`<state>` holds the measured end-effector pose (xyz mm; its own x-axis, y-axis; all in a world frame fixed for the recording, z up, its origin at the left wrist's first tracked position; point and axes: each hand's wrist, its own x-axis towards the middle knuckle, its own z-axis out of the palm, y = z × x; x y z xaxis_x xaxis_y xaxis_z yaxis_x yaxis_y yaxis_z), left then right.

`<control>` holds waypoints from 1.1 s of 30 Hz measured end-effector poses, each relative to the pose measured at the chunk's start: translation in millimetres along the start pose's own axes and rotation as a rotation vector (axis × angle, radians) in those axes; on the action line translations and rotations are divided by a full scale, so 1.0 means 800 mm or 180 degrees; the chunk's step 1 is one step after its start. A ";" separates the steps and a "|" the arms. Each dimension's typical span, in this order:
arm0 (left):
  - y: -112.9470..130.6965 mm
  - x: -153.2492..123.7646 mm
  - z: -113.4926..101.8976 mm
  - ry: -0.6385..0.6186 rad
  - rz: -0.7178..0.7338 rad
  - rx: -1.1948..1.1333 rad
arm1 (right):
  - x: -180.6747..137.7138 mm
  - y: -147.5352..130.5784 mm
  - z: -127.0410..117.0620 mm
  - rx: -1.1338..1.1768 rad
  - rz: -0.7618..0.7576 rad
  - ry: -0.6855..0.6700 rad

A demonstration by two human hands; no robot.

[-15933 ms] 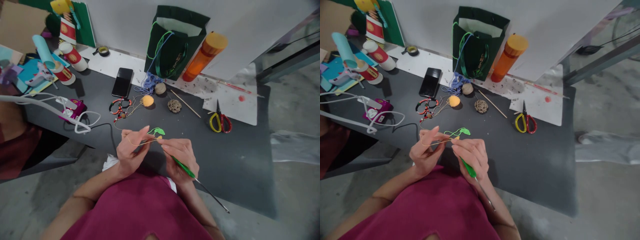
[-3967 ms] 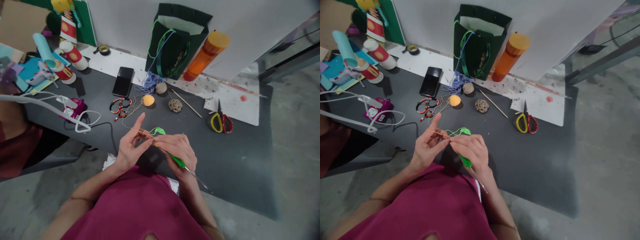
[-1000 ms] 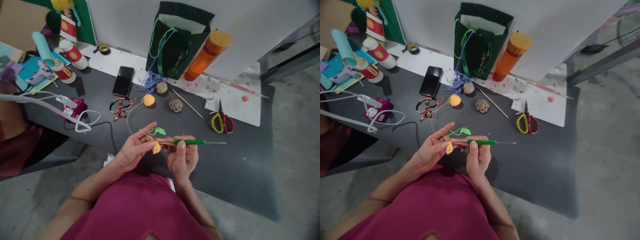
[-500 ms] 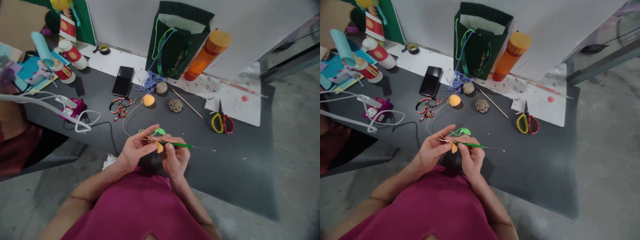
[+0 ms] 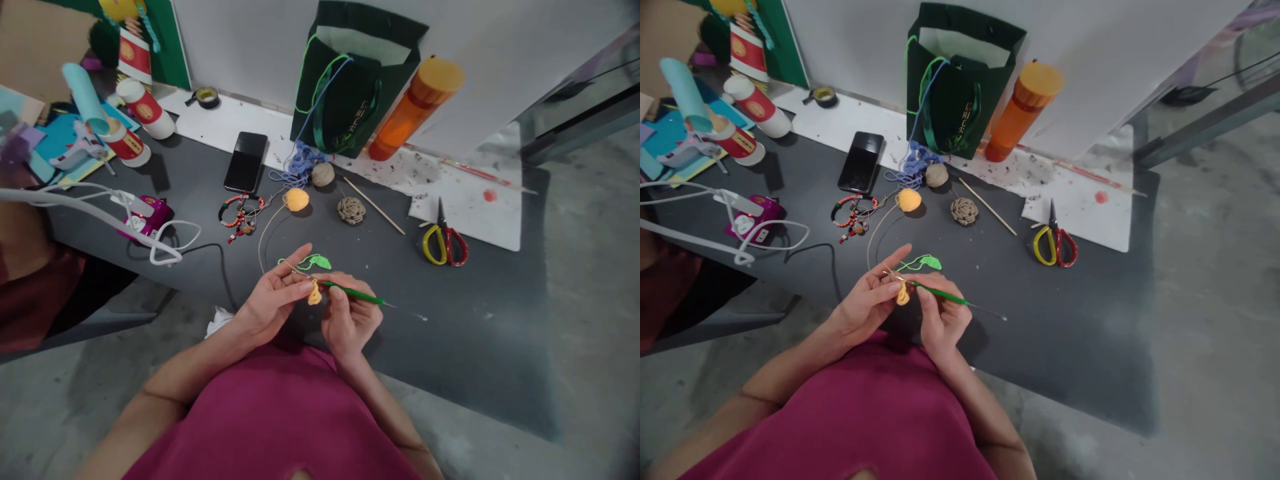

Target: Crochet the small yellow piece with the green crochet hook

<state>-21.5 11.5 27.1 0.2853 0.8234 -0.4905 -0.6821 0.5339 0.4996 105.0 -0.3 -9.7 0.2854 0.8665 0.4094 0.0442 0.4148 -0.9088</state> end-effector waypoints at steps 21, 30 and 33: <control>0.002 0.000 -0.002 -0.0619 0.0146 0.0130 | 0.022 -0.019 -0.002 0.1246 0.1889 -0.0170; -0.006 -0.003 -0.003 0.0144 0.1464 0.1445 | 0.008 0.001 0.010 0.0745 0.0850 -0.0185; -0.005 -0.003 -0.003 0.0133 0.1515 0.1604 | 0.005 0.009 0.006 0.0531 0.0956 -0.0380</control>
<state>-21.3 7.0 25.0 -0.0006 0.9875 -0.1578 -0.3280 0.1488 0.9329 101.5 7.6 -14.2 0.1479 0.9788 0.1415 -0.1842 0.1678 -0.9685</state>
